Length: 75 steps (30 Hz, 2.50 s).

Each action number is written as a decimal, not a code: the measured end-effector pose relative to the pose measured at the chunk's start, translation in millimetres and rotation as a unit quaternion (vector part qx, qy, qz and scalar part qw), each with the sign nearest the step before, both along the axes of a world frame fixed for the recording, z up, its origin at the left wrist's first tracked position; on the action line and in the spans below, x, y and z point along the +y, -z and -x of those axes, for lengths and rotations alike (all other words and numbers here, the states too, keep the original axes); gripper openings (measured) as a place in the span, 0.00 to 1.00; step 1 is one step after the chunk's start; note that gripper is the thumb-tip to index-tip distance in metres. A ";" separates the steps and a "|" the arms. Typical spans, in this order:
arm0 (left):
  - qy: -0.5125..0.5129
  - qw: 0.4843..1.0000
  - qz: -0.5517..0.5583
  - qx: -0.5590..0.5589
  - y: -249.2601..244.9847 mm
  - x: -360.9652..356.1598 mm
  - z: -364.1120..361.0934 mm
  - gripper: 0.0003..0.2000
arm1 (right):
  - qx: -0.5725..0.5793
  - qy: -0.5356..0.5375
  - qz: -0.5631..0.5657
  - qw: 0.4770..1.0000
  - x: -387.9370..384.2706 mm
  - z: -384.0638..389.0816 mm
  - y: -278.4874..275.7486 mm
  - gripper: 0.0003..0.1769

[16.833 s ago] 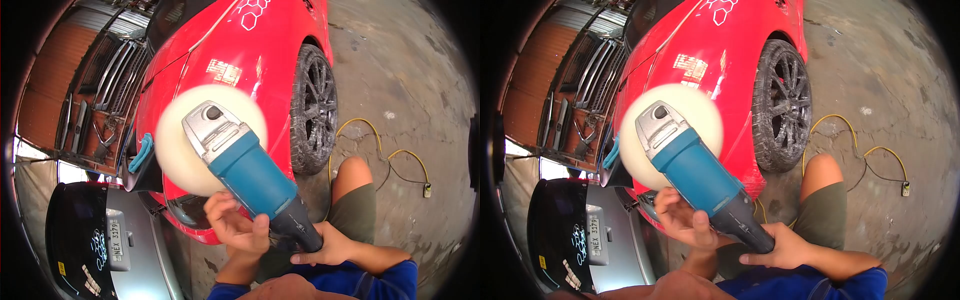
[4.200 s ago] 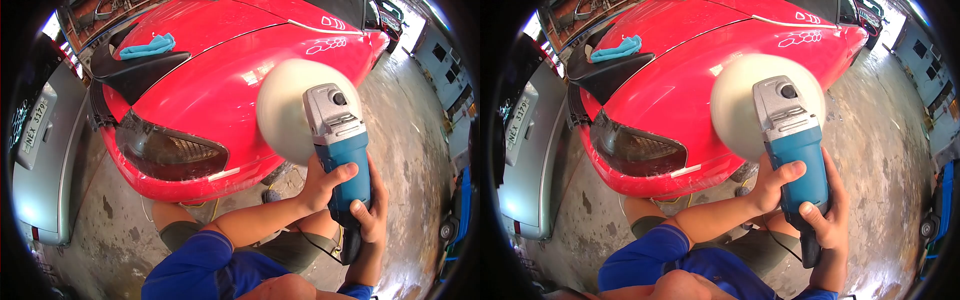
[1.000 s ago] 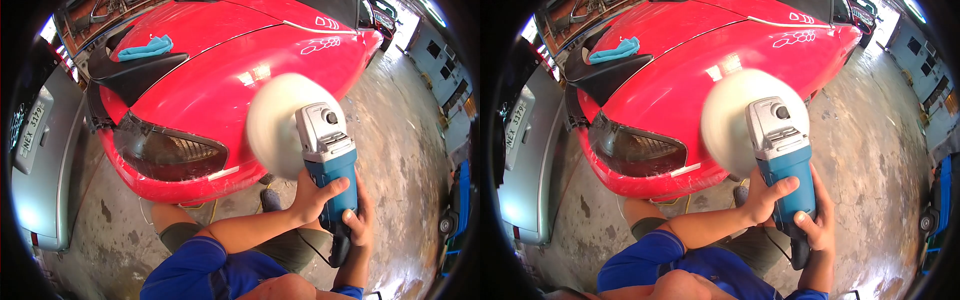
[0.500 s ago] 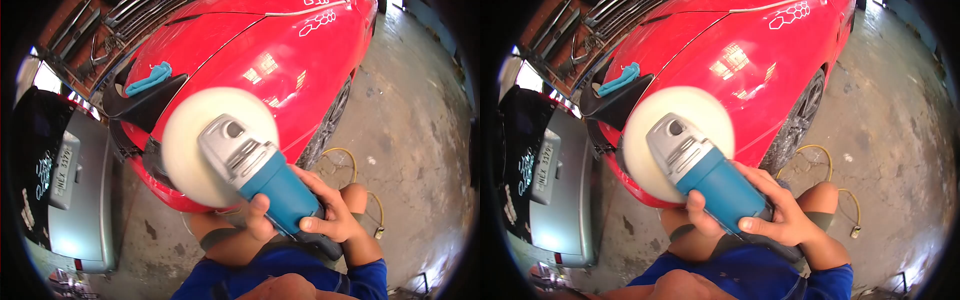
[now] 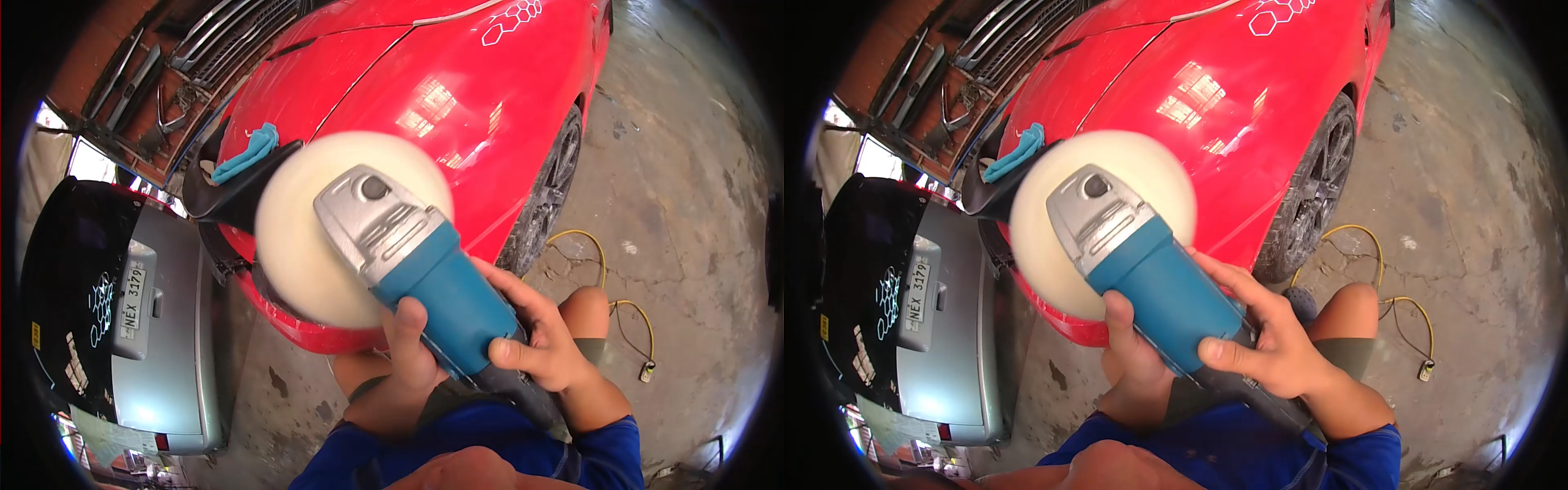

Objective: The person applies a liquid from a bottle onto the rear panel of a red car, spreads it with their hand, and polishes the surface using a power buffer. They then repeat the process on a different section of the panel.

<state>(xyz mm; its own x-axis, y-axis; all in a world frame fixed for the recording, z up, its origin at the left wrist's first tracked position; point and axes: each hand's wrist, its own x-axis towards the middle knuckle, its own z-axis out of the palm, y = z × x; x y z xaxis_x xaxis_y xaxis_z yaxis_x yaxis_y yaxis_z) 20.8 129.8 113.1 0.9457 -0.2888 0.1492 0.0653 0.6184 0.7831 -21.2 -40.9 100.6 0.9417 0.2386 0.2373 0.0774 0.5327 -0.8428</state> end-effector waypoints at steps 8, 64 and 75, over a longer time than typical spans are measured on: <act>0.030 0.990 -0.094 -0.097 -5.9 -13.8 -20.4 0.40 | -0.005 0.025 -0.064 0.998 -7.6 -10.5 6.2 0.53; 0.075 0.980 -0.137 -0.120 15.9 -50.9 -44.0 0.34 | -0.014 0.170 -0.047 0.984 -19.0 -0.3 42.2 0.54; 0.038 0.999 -0.037 0.005 20.1 27.8 9.4 0.39 | -0.084 0.094 0.062 0.990 30.5 15.5 33.7 0.52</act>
<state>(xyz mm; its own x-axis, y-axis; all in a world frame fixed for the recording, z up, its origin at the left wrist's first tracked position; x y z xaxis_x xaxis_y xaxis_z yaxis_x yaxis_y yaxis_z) 11.4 157.6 93.0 0.9219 -0.3702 0.1147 0.1188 0.5517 0.8255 -36.7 -10.4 66.8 0.9216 0.1003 0.3749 0.3105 0.3889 -0.8674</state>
